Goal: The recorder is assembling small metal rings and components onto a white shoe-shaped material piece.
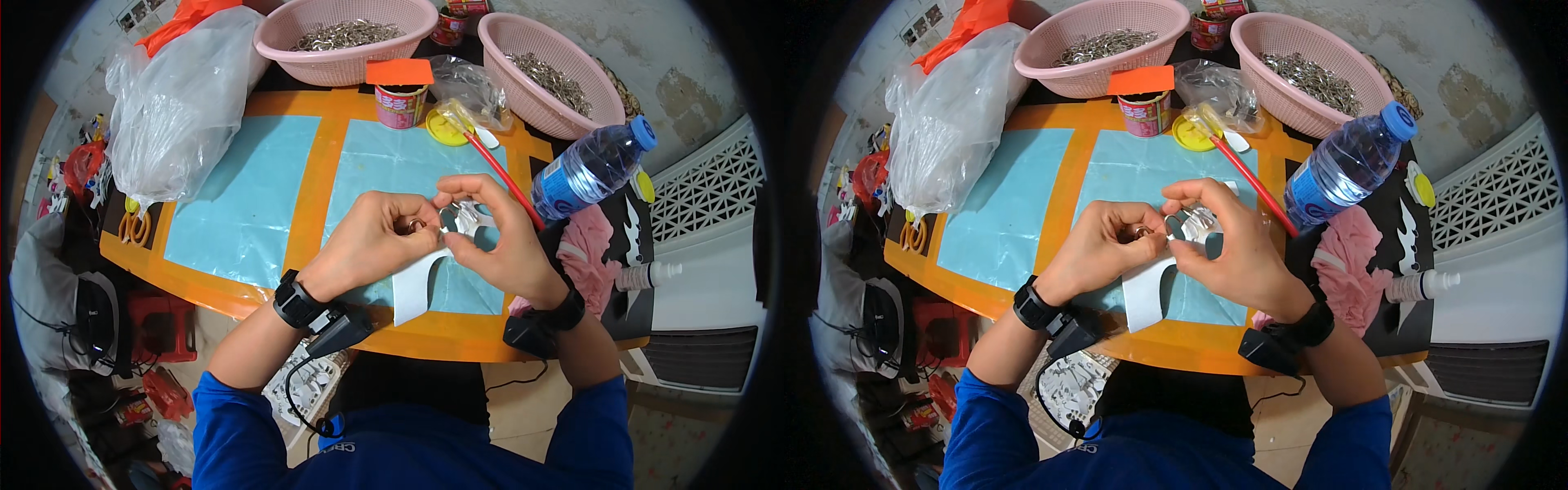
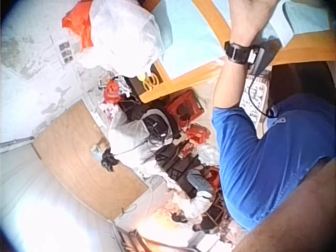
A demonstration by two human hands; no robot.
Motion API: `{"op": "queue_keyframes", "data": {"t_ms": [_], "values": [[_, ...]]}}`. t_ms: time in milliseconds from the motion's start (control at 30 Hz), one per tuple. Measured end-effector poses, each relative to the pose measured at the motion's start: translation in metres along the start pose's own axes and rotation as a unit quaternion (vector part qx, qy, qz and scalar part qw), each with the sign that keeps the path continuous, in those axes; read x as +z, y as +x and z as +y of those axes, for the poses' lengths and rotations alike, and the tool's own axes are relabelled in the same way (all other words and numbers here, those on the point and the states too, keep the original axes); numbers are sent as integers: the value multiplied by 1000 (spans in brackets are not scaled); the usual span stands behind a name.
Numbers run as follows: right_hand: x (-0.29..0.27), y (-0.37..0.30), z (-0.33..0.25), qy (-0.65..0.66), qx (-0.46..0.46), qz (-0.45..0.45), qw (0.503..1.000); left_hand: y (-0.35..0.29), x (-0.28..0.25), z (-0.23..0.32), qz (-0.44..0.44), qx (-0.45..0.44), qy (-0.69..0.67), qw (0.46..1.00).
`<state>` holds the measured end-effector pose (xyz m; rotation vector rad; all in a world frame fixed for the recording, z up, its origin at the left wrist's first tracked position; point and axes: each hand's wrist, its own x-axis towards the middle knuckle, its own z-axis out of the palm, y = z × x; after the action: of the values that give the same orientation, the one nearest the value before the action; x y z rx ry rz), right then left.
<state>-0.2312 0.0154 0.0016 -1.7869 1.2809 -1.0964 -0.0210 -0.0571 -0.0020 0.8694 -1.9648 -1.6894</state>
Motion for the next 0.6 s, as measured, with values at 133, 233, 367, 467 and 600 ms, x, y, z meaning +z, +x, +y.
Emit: {"op": "queue_keyframes", "data": {"t_ms": [133, 233, 367, 467, 600], "values": [[4, 1, 7, -71, -40, 28, 996, 1, 2, 1, 0, 6, 3, 1000], [9, 0, 3, -64, -22, 32, 997, 1, 3, -1, -4, 8, 17, 1000], [8, -2, 1, -70, -7, 24, 997, 1, 3, -4, -33, -2, -3, 999], [5, -2, 1, -72, -14, 19, 997, 2, -1, -2, -67, -22, -57, 996], [0, -2, -5, -88, -41, 21, 995, 5, -5, -15, -92, -19, -94, 991]]}}
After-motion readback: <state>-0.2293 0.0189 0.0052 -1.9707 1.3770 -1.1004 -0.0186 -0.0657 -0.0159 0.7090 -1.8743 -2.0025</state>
